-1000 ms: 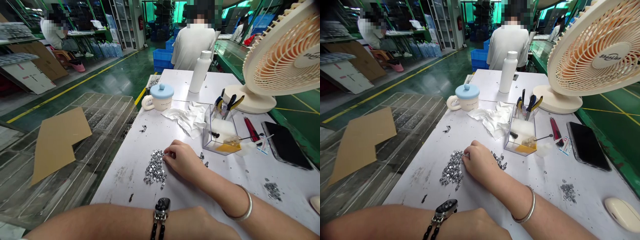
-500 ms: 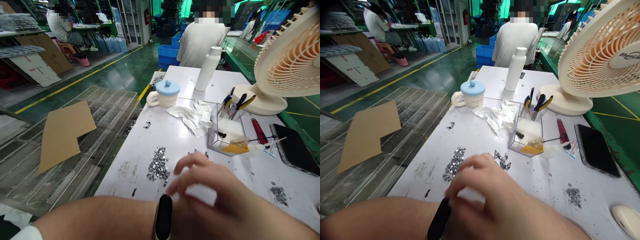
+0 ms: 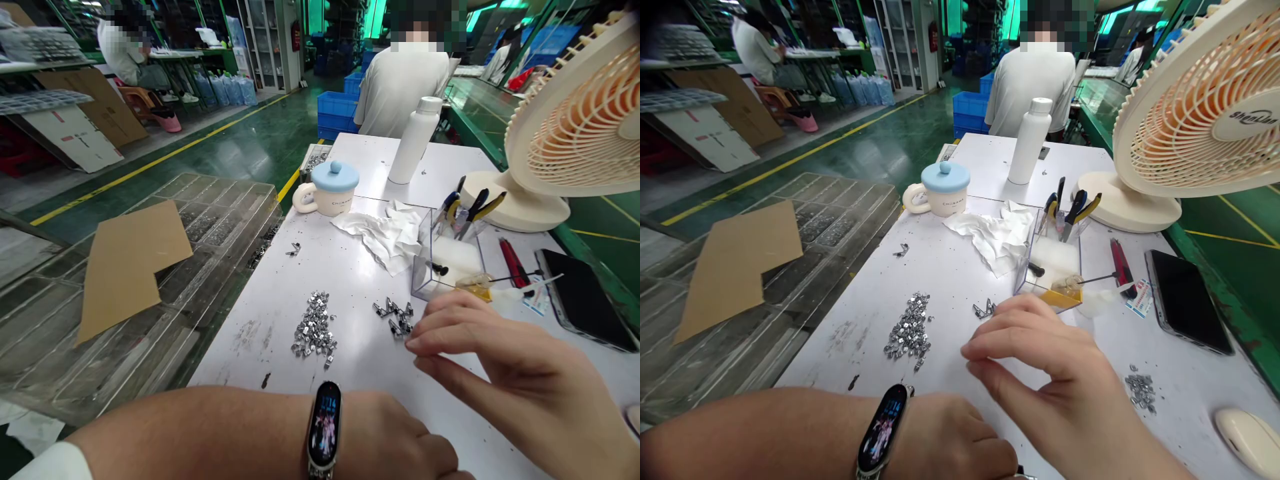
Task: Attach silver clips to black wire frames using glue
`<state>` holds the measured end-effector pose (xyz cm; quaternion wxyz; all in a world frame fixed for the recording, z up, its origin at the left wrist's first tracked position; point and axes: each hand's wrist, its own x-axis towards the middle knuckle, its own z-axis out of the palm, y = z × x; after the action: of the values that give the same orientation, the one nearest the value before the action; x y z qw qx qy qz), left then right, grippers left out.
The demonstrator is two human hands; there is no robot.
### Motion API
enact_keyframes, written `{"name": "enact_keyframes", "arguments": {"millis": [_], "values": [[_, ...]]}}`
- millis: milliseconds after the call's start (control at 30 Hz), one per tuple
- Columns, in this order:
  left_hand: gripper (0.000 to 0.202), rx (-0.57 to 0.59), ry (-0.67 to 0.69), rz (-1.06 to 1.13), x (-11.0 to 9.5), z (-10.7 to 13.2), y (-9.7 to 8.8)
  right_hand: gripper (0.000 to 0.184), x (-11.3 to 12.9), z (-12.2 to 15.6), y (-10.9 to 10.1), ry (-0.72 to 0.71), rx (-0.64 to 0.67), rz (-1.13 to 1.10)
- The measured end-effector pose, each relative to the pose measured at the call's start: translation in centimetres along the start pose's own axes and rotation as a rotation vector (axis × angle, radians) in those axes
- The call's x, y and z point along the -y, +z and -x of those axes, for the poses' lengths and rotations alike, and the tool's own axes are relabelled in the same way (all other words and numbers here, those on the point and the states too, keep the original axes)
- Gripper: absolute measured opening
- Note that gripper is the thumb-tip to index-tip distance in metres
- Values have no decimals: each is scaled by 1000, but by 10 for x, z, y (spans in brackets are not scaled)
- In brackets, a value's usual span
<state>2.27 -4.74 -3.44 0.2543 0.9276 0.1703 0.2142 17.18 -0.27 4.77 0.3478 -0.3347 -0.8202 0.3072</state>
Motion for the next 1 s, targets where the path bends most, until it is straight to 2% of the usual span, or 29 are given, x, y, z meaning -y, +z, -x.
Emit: {"name": "enact_keyframes", "arguments": {"millis": [67,100,167,267,333,433,600,700,800,900,1000], "values": [[11,-16,144,-68,0,1,-4,21,-10,7,-1,30,20,29],[12,-21,162,-83,1,1,-6,23,-15,11,-2,39,32,42],[12,-4,118,-83,1,0,-12,24,-21,16,-5,48,27,47],[16,21,63,-38,3,-4,-21,21,-27,22,-8,125,-70,-27],[19,-9,24,34,3,-6,-27,21,-32,26,-8,189,-146,-109],[22,-55,-68,149,5,-8,-32,22,-38,29,-6,213,-190,-207],[24,-149,-194,327,6,-13,-37,25,-40,32,-10,182,-173,-295],[23,-199,-362,459,5,-17,-43,22,-39,33,-14,186,-137,-373],[24,-303,-486,578,7,-20,-50,18,-40,35,-16,200,-112,-444],[29,-414,-535,673,10,-21,-53,12,-40,36,-15,247,-91,-427],[30,-505,-515,663,12,-20,-54,11,-37,38,-11,289,-54,-344]]}}
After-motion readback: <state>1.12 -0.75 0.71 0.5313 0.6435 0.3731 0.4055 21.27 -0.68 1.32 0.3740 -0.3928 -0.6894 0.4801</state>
